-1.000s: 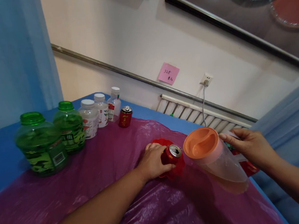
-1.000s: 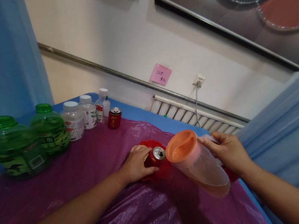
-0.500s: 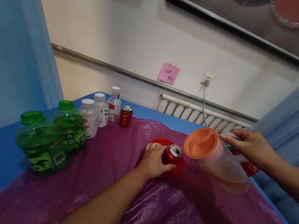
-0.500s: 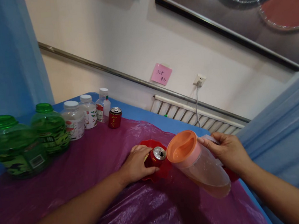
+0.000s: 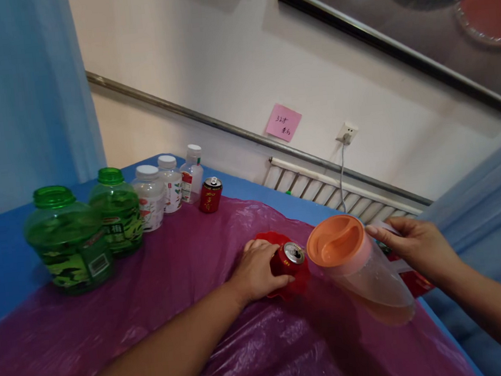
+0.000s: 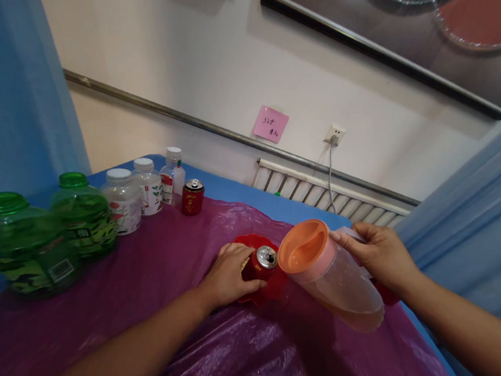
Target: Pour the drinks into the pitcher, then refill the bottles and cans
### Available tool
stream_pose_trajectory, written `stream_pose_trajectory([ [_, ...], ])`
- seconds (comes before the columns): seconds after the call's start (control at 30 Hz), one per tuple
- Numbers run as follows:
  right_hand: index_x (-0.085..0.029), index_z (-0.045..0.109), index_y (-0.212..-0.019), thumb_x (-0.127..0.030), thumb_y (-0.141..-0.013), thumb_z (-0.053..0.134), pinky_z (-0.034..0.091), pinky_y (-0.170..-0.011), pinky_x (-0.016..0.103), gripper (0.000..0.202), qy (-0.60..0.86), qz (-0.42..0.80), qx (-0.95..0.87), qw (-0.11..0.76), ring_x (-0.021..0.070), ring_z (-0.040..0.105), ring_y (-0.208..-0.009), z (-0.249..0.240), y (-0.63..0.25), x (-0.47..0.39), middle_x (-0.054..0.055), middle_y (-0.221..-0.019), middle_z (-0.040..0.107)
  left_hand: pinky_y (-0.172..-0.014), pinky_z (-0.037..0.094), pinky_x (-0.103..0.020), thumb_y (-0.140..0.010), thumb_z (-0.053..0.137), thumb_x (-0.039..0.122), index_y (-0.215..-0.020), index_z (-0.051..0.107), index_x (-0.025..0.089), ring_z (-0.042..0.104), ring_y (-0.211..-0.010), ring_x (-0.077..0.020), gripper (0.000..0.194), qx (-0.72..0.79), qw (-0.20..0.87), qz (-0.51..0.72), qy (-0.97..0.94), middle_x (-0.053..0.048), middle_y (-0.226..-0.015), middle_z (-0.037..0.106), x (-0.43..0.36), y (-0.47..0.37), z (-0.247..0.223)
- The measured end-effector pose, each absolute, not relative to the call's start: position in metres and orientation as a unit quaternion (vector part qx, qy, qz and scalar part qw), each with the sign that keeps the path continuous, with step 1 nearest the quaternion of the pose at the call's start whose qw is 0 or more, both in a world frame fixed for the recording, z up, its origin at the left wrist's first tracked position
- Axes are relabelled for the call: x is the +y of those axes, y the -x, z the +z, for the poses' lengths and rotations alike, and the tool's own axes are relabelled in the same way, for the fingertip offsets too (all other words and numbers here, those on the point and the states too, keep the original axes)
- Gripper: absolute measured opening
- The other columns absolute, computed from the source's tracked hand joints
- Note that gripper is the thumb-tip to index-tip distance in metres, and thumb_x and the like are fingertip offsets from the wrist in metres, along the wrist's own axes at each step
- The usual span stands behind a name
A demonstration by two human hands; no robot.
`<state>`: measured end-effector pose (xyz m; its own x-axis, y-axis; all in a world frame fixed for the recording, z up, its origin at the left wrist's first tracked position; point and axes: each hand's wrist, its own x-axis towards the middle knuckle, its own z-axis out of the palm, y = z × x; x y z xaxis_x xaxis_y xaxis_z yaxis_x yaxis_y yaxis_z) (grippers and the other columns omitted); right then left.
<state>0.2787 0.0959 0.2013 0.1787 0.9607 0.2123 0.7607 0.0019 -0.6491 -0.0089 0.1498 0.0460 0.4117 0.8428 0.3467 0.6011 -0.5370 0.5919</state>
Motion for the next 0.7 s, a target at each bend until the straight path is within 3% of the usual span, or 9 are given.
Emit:
stream_pose_trajectory([
  [0.4,-0.020,0.059,-0.062,-0.068,-0.072,0.075,0.037,-0.043,0.025,0.052,0.667,0.181,-0.612,0.384,0.0124,0.045,-0.049,0.188,-0.277,0.100,-0.002,-0.055,0.052,-0.102,0.041,-0.050,-0.065,0.086,0.052,-0.112,0.069,0.022,0.061,-0.110,-0.0328,0.058,0.436,0.200,0.328,-0.814,-0.007,-0.110,0.071,0.150,0.010,0.046],
  [0.53,-0.021,0.056,-0.062,-0.067,-0.073,0.076,0.033,-0.043,0.025,0.051,0.656,0.222,-0.601,0.399,0.0118,0.042,-0.048,0.172,-0.286,0.106,-0.004,-0.054,0.048,-0.102,0.040,-0.050,-0.065,0.086,0.051,-0.113,0.069,0.023,0.060,-0.110,-0.0328,0.058,0.439,0.200,0.325,-0.814,-0.007,-0.111,0.071,0.150,0.010,0.048],
  [0.7,-0.022,0.049,-0.061,-0.067,-0.081,0.069,0.031,-0.044,0.023,0.053,0.623,0.212,-0.581,0.479,0.0098,0.036,-0.048,0.149,-0.304,0.120,-0.007,-0.053,0.040,-0.104,0.040,-0.049,-0.067,0.085,0.048,-0.116,0.068,0.022,0.060,-0.113,-0.0321,0.058,0.449,0.198,0.330,-0.807,-0.008,-0.116,0.071,0.151,0.010,0.050],
])
